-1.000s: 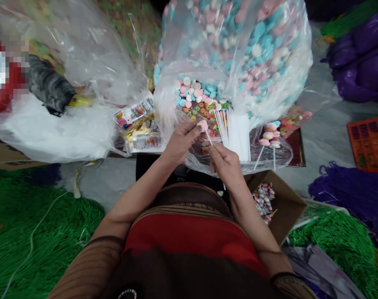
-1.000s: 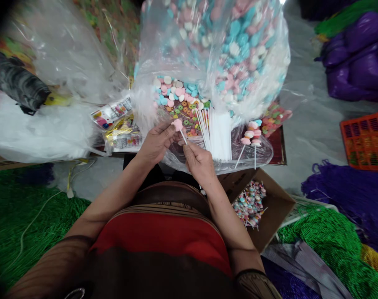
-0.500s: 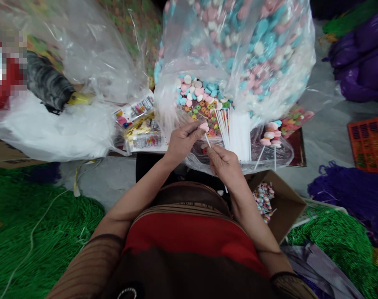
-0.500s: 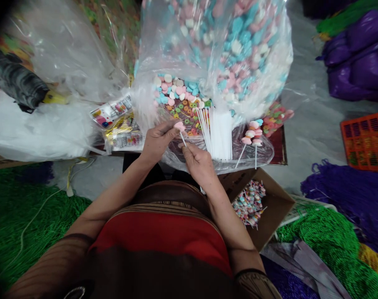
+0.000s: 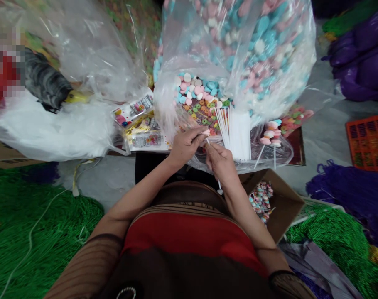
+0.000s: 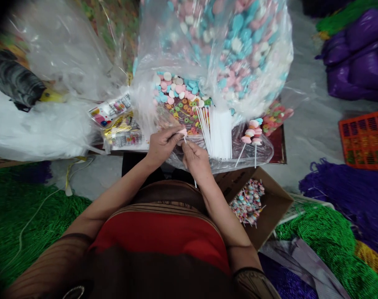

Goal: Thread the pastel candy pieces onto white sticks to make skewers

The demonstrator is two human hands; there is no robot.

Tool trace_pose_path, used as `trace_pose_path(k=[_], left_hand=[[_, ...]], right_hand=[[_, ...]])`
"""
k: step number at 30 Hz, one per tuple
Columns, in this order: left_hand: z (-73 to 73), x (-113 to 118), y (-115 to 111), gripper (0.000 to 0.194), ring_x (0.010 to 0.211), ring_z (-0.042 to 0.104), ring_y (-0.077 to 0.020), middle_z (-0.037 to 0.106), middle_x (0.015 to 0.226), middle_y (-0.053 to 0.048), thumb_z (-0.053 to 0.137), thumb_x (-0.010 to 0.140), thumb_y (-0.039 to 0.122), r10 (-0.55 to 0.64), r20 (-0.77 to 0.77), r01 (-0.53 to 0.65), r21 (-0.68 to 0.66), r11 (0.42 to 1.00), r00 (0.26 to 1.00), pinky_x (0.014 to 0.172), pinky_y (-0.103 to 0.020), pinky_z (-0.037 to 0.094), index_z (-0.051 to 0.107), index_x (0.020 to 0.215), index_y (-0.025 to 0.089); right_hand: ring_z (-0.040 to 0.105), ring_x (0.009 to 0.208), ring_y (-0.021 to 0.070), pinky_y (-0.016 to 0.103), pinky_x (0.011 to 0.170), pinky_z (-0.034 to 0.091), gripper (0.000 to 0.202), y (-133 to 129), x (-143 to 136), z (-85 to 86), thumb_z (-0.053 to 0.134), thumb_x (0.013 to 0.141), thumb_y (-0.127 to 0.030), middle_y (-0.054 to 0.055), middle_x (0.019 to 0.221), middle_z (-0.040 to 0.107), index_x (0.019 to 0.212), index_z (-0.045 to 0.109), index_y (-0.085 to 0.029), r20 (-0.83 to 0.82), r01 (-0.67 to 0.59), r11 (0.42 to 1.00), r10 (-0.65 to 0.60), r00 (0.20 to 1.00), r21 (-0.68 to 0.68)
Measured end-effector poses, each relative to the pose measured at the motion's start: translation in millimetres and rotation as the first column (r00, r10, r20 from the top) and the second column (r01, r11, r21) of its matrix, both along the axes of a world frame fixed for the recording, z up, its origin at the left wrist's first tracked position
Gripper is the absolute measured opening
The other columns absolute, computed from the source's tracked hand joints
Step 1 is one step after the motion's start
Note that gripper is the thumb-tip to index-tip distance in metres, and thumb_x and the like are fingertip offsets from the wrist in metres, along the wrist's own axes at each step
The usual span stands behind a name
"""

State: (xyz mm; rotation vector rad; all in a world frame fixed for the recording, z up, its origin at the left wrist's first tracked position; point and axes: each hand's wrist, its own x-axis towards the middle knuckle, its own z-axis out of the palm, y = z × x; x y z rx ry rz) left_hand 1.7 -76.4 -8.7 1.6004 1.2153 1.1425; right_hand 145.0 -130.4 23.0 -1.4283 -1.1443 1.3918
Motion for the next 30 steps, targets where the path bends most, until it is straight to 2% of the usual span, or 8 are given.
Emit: trace_pose_path(k=[6, 10, 16, 21, 23, 26, 28, 30], left_hand=[[8.2, -11, 8, 0.018, 0.104, 0.075, -0.0195, 0.081, 0.110, -0.006, 0.072, 0.093, 0.032, 0.099, 0.085, -0.098, -0.017, 0.995, 0.991, 0.097, -0.031, 0.057, 0.081, 0.106, 0.022], [4.5, -7, 5, 0.024, 0.099, 0.075, -0.0185, 0.081, 0.109, -0.008, 0.067, 0.095, 0.036, 0.055, 0.012, -0.056, 0.115, 0.992, 0.998, 0.093, -0.031, 0.057, 0.080, 0.109, 0.021], [5.3, 8, -18, 0.032, 0.101, 0.073, -0.0177, 0.079, 0.107, -0.008, 0.052, 0.101, 0.036, -0.175, -0.105, 0.192, 0.190, 0.963, 0.979, 0.093, -0.030, 0.056, 0.079, 0.113, 0.021], [14.8, -1, 13, 0.036, 0.105, 0.071, -0.0211, 0.076, 0.116, -0.010, 0.049, 0.104, 0.031, -0.100, -0.218, 0.125, 0.103, 0.987, 0.971, 0.096, -0.032, 0.053, 0.072, 0.129, 0.019], [18.8, 0, 37, 0.032, 0.113, 0.067, -0.0260, 0.074, 0.118, -0.012, 0.054, 0.101, 0.024, -0.058, -0.417, 0.092, 0.061, 0.994, 0.907, 0.102, -0.036, 0.050, 0.073, 0.125, 0.018], [23.3, 11, 65, 0.026, 0.121, 0.062, -0.0310, 0.070, 0.118, -0.014, 0.055, 0.100, 0.019, -0.122, -0.714, 0.161, -0.013, 0.987, 0.690, 0.108, -0.042, 0.045, 0.076, 0.113, 0.016], [24.7, 20, 73, 0.027, 0.125, 0.060, -0.0316, 0.069, 0.122, -0.015, 0.052, 0.101, 0.020, -0.148, -0.818, 0.218, -0.028, 0.976, 0.556, 0.110, -0.043, 0.043, 0.076, 0.113, 0.016], [24.6, 27, 74, 0.028, 0.128, 0.057, -0.0319, 0.068, 0.126, -0.015, 0.050, 0.102, 0.021, -0.135, -0.857, 0.247, -0.009, 0.969, 0.498, 0.111, -0.044, 0.042, 0.076, 0.114, 0.016]], right_hand=[[0.040, 0.046, 0.0100, 0.024, 0.048, 0.031, 0.043, -8, 17, 6.5, 0.064, 0.094, -0.058, -0.006, 0.052, 0.052, 0.105, 0.075, -0.018, 0.124, -0.145, 0.989, 0.140, 0.982, 0.027], [0.036, 0.043, 0.0088, 0.024, 0.047, 0.028, 0.048, -16, 15, 7.6, 0.063, 0.093, -0.064, -0.008, 0.049, 0.043, 0.094, 0.072, -0.017, 0.094, -0.058, 0.998, 0.057, 0.994, 0.017], [0.027, 0.043, 0.0063, 0.023, 0.045, 0.020, 0.057, -7, 6, -5.0, 0.070, 0.084, -0.073, -0.009, 0.047, 0.037, 0.068, 0.052, -0.021, -0.111, 0.069, 0.998, -0.069, 0.991, -0.005], [0.025, 0.039, 0.0063, 0.023, 0.041, 0.016, 0.051, -2, 18, -3.6, 0.073, 0.084, -0.070, -0.010, 0.045, 0.041, 0.087, 0.064, -0.019, -0.198, 0.192, 0.981, -0.193, 0.961, -0.026], [0.025, 0.038, 0.0063, 0.023, 0.040, 0.017, 0.050, -2, 23, -2.0, 0.074, 0.084, -0.068, -0.011, 0.044, 0.040, 0.088, 0.064, -0.020, -0.226, 0.262, 0.965, -0.256, 0.940, -0.003], [0.025, 0.037, 0.0064, 0.022, 0.040, 0.018, 0.048, -4, 26, -1.8, 0.075, 0.084, -0.067, -0.011, 0.044, 0.039, 0.088, 0.063, -0.020, -0.251, 0.291, 0.957, -0.278, 0.927, 0.016], [0.025, 0.038, 0.0064, 0.022, 0.040, 0.018, 0.047, -6, 26, -2.7, 0.074, 0.085, -0.066, -0.011, 0.044, 0.039, 0.089, 0.064, -0.020, -0.259, 0.284, 0.959, -0.270, 0.927, 0.016], [0.026, 0.038, 0.0065, 0.022, 0.040, 0.019, 0.047, -8, 26, -3.6, 0.073, 0.086, -0.066, -0.011, 0.045, 0.039, 0.089, 0.064, -0.020, -0.260, 0.279, 0.960, -0.266, 0.928, 0.015]])
